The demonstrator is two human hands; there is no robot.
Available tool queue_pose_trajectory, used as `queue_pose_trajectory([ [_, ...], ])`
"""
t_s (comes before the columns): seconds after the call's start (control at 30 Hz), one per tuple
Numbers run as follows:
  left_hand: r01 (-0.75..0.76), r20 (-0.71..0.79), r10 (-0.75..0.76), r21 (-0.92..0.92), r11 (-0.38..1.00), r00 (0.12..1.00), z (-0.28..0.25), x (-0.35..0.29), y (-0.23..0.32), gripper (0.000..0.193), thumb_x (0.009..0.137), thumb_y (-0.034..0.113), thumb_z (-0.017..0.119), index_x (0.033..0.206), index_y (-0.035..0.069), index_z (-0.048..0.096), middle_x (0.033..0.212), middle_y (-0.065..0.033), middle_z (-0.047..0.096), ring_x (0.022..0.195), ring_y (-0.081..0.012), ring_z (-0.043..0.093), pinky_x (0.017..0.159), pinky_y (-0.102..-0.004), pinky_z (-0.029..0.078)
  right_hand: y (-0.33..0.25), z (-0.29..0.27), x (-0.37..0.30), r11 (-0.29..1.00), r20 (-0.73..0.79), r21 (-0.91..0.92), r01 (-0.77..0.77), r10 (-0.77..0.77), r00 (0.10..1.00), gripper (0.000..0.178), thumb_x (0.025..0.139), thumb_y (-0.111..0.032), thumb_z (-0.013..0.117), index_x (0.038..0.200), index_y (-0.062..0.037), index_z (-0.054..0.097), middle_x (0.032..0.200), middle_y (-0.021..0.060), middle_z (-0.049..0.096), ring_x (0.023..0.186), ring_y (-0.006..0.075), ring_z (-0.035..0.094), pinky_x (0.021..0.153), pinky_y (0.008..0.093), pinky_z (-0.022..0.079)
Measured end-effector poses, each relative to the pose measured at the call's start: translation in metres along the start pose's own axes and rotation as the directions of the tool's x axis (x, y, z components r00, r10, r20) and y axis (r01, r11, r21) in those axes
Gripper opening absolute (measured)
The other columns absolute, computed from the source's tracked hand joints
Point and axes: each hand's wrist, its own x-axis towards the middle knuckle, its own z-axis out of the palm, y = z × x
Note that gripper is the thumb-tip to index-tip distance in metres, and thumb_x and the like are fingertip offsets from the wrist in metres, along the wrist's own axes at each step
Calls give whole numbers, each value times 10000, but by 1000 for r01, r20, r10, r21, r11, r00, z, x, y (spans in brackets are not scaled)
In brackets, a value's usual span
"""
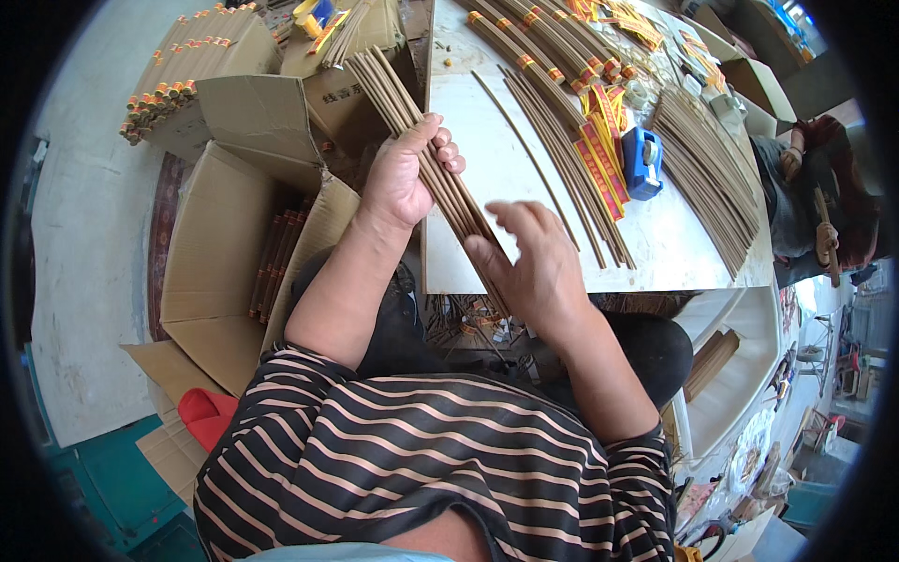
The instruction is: The person gathers thin wooden sticks from a table, aligns them into bundles, and places the bundles into a cardboard box. The person repeats this process multiple times, handling the sticks by hand.
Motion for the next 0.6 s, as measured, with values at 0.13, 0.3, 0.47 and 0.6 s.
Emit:
queue_pose_trajectory([
  [0.13, 67, 68, -67, -8, 998, 995, 6, -3, -12, 135, 864, 124, 592, 937, 38, 518, 735, -53, 536, 651, -161, 515, 623, -307, 454, 17, 11, 24, 586, 402, 674, -449, 219, 889, 434, 832, -283, 660, 1070, 53, 523, 913, 103, 609, 801, 151, 572, 687, 296, 480],
  [0.3, 138, 111, -138, 10, 990, 984, 10, -6, -10, 303, 824, 38, 548, 1106, -17, 453, 924, -156, 568, 885, -281, 582, 830, -429, 502, 26, 16, 26, 196, 539, 782, -592, 265, 800, 263, 851, -199, 628, 978, 18, 550, 836, 79, 624, 691, 137, 611, 646, 246, 503],
  [0.47, 208, 122, -205, -11, 978, 971, 10, -7, -7, 525, 737, -5, 436, 1248, -94, 357, 1169, -255, 514, 1100, -382, 516, 964, -511, 429, 30, 7, 27, 126, 545, 790, -600, 304, 781, 194, 879, -146, 582, 979, 20, 578, 829, 55, 625, 704, 107, 600, 649, 247, 507],
  [0.6, 276, 197, -266, -25, 961, 944, 6, -4, -6, 653, 673, 26, 410, 1287, -152, 279, 1228, -273, 477, 1126, -396, 495, 984, -517, 405, 34, 2, 28, 88, 555, 798, -597, 281, 783, 193, 897, -144, 549, 984, 24, 582, 857, 73, 637, 736, 117, 617, 665, 255, 518],
])
